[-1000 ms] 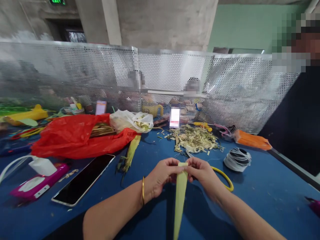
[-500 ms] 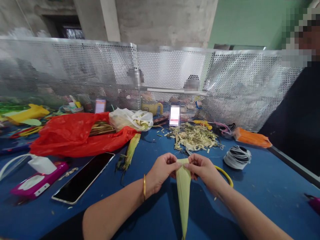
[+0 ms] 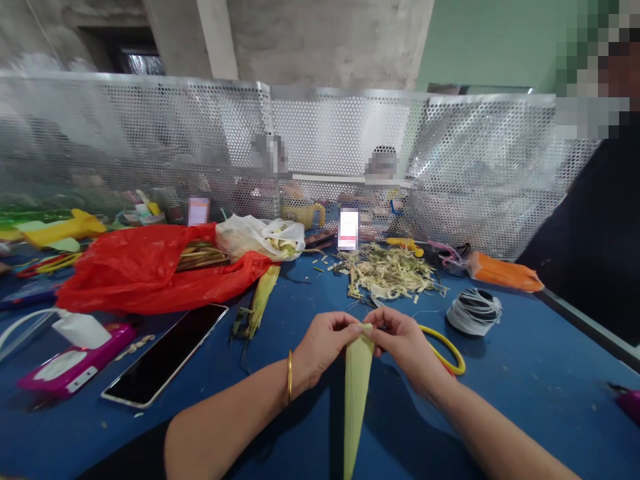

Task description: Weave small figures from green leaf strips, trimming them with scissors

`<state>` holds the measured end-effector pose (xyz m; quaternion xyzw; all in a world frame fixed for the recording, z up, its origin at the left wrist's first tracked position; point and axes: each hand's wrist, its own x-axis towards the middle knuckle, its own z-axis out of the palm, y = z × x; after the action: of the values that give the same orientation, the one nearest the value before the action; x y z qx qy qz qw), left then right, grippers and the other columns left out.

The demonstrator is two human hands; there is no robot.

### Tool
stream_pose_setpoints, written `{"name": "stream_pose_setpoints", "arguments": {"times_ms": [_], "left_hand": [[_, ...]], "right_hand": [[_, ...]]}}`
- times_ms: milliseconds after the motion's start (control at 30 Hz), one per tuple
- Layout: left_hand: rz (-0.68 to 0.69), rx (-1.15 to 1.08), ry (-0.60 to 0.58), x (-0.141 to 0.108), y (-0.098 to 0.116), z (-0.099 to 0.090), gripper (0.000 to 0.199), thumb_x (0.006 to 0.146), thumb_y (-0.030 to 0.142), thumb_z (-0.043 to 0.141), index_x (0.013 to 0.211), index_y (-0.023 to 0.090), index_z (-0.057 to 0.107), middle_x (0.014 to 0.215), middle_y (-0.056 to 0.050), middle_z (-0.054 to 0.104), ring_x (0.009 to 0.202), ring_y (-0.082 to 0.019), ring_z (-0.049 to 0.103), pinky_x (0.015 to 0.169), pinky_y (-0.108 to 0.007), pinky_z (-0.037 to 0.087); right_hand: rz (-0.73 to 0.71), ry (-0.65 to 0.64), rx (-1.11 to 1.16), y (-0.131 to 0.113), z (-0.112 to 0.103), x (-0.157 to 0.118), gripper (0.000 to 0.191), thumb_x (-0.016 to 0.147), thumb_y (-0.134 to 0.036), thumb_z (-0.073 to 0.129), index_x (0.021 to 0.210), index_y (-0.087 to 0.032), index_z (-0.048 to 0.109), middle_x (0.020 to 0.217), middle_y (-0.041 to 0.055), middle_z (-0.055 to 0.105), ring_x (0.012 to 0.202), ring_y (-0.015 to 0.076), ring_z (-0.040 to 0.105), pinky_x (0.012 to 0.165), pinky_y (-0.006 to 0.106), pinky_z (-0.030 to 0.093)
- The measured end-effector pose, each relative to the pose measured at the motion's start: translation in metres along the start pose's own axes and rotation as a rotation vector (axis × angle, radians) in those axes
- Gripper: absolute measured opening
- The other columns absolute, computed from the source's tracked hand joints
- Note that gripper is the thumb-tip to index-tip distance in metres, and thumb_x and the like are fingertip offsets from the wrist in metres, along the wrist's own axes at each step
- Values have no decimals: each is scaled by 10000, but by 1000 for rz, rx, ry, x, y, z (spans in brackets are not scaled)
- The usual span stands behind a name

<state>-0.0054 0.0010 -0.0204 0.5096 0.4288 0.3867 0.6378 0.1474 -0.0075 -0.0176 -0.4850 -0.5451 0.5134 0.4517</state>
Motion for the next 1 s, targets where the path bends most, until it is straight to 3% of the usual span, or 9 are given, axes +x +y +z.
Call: {"name": "stream_pose_setpoints", "arguments": {"times_ms": [267,700,1000], "left_hand": [[61,32,41,-1,-2,2,268,680,380,655,745,120,665,651,-21,628,585,-123,515,565,-228,394],[121,139,60,1,-2,1,217,685,336,616,660,124,653,606,-8,592,555,-103,470,533,-211,357],[19,23,89,-1,-4,4,214,648,333,629,669,122,654,583,-1,577,525,-98,462,507,-212,355]], "right_hand": [[-28,52,18,11,-2,5,227,630,-328,749,672,-166,596,525,-42,573,446,84,508,442,211,412],[43,48,-36,2,-1,1,202,606,-304,724,627,-160,583,474,-39,582,406,86,519,431,211,416],[4,70,-38,-4,0,-2,175,585,-262,735,605,-160,594,493,-40,573,430,90,517,447,219,414]]}}
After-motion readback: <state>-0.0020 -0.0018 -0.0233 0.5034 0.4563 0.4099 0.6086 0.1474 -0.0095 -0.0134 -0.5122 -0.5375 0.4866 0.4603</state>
